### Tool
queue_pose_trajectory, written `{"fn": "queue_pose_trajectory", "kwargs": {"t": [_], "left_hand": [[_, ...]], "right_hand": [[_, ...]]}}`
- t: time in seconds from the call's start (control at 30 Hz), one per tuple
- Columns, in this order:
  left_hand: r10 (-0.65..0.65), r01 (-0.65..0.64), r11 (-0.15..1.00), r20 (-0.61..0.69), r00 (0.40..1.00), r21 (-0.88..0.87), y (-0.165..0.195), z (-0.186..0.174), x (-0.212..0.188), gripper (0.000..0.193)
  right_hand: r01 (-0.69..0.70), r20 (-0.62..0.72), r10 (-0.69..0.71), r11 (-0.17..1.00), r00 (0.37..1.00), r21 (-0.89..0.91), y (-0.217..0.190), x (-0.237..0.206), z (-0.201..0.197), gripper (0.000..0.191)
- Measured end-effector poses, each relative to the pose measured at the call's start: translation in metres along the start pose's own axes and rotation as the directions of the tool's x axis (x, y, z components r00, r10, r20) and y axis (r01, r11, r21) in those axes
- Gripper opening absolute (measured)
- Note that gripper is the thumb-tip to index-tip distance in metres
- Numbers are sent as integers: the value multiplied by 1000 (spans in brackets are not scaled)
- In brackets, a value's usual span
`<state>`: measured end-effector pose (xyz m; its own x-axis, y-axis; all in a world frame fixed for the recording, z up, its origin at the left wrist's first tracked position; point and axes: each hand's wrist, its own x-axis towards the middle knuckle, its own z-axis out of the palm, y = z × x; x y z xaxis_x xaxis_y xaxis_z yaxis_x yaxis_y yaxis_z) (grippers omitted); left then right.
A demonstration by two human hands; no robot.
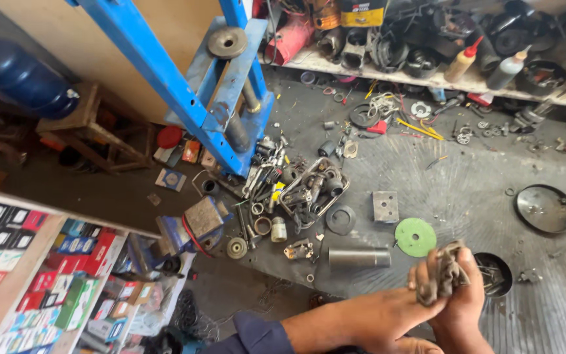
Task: The person stands at a cluttered workbench in a repair workshop, picking up small metal components one at a time, turning them over in their hands, and placing selected parts into a metal tray. They continue sorting through parts scattered on the bench and set some pieces aside on the bench.
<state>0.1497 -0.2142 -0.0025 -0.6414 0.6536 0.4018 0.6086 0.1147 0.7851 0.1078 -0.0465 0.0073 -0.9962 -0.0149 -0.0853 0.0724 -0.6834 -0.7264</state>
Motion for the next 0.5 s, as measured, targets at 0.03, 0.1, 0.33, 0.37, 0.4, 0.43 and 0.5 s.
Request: {"fn": "queue_pose_trajectory", "kwargs": {"t": [0.03,0.1,0.33,0.37,0.4,0.43,0.5], "left_hand": [[-20,17,998,53,998,60,-8,-1,-1,65],[18,-24,989,44,999,149,-20,-1,-6,53],[3,65,846,-127,992,529,-44,-40,-38,46],[-31,110,811,-146,989,575,-46,-46,-42,45],[-68,158,772,-168,983,616,-47,-50,-45,45],[-103,204,730,-190,976,652,-47,-52,-48,47],[-161,283,720,-244,956,633,-50,-52,-53,50]], "right_hand": [[-71,-48,73,997,996,37,4,0,-6,43],[-160,-63,169,979,984,123,15,-1,-17,45],[-263,-402,197,958,894,-116,-13,13,-61,36],[-329,-483,176,910,857,-252,-17,10,-67,32],[-368,-477,205,887,855,-278,-16,6,-72,27],[-406,-472,234,861,850,-305,-15,1,-77,25],[-461,-483,250,798,839,-387,1,-9,-81,26]]}}
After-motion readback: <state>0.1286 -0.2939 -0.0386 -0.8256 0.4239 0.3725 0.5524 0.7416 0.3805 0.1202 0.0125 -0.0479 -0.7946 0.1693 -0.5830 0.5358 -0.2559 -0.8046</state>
